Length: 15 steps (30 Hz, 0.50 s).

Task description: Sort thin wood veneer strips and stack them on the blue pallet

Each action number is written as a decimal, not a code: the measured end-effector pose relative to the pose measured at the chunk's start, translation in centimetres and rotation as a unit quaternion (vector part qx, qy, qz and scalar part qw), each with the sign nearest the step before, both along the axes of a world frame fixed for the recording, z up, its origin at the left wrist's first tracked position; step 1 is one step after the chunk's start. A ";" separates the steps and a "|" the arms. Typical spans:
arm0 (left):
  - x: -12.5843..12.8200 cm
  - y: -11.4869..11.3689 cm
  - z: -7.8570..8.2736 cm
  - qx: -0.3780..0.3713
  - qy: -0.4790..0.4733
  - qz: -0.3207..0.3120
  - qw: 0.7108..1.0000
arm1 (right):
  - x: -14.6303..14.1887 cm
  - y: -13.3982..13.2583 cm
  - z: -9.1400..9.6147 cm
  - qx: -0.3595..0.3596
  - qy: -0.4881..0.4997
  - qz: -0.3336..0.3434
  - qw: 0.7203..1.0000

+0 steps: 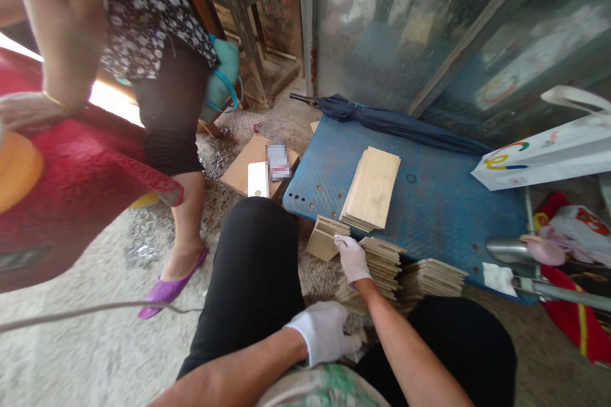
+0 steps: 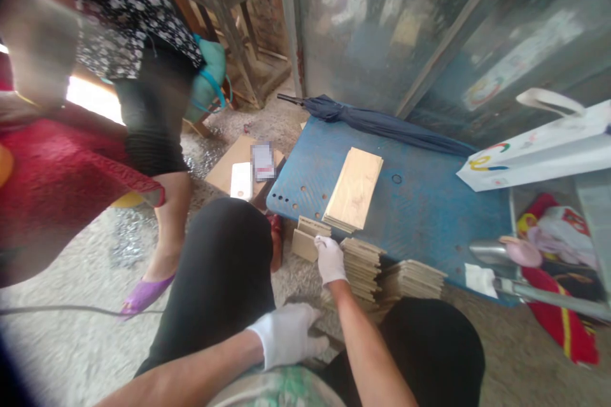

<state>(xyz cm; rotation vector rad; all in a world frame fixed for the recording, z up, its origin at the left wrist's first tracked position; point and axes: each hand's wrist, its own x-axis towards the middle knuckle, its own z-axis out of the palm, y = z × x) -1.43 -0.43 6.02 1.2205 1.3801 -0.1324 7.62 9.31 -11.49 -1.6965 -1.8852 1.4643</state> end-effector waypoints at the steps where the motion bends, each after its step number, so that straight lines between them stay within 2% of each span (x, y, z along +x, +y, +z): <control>1: 0.1 0.1 0.1 0.001 0.000 0.001 1.000 | -0.1 0.1 0.3 0.004 -0.004 -0.003 1.000; 7: 0.2 0.5 0.7 0.007 -0.014 -0.009 1.000 | 0.3 -0.4 3.0 0.076 -0.015 -0.015 0.997; 11: 0.3 0.5 0.9 -0.002 -0.010 -0.011 1.000 | 1.8 -0.3 5.2 0.127 0.003 -0.071 0.989; 15: 0.2 0.3 0.6 -0.005 -0.032 0.005 0.999 | 3.5 1.8 7.0 0.155 -0.039 -0.161 0.974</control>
